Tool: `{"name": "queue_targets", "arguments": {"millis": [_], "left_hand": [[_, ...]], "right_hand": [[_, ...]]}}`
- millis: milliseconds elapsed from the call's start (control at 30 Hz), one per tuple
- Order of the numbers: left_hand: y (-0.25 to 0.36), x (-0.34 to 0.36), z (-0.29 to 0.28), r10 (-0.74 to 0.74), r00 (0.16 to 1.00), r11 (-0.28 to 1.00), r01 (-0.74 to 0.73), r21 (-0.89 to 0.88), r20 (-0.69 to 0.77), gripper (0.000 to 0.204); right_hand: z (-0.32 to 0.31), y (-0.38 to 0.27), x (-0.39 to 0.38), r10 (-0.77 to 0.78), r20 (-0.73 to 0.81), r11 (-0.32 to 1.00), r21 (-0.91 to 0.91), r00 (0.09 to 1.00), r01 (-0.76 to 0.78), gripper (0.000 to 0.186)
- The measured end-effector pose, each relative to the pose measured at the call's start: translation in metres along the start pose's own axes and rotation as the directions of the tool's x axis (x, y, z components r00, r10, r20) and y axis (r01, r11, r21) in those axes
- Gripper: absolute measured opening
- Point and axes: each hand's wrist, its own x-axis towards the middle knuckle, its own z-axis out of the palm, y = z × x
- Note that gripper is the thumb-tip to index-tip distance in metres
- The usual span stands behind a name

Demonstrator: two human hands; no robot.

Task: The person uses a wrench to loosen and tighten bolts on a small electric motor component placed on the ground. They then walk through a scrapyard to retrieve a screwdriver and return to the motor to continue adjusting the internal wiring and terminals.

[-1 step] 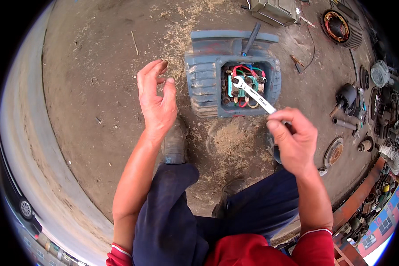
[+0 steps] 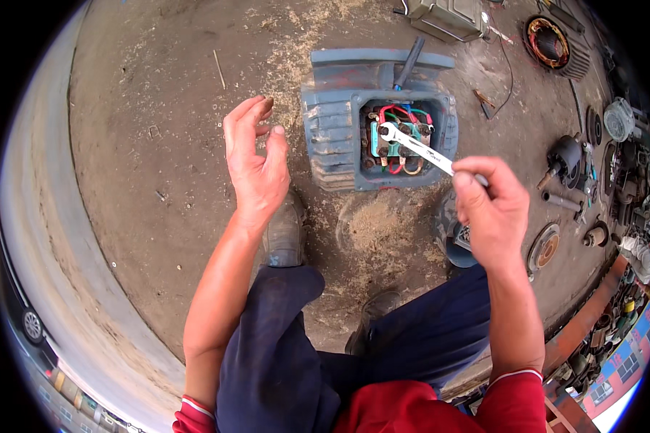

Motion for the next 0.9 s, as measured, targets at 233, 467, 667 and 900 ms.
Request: {"name": "queue_targets", "arguments": {"millis": [233,467,667,900], "left_hand": [[0.003,-0.006,0.006,0.025,1.000,0.998,-0.025,-0.053,0.002,0.037],[0.006,-0.005,0.003,-0.026,1.000,0.998,0.025,-0.064,-0.012,0.040],[0.001,-0.002,0.003,0.025,0.999,1.000,-0.026,0.014,0.036,0.038],[0.010,-0.004,0.001,0.061,0.996,0.998,-0.062,0.007,0.063,0.038]], "right_hand": [[0.076,-0.085,0.106,-0.376,0.271,0.575,-0.682,0.886,0.452,0.026],[0.106,-0.047,-0.001,-0.473,0.515,0.249,-0.700,0.715,0.669,0.016],[0.032,-0.008,-0.028,-0.371,0.294,0.731,-0.493,0.881,0.472,0.014],[0.015,-0.039,0.077,0.056,-0.034,0.983,0.177,0.998,-0.049,0.020]]}}
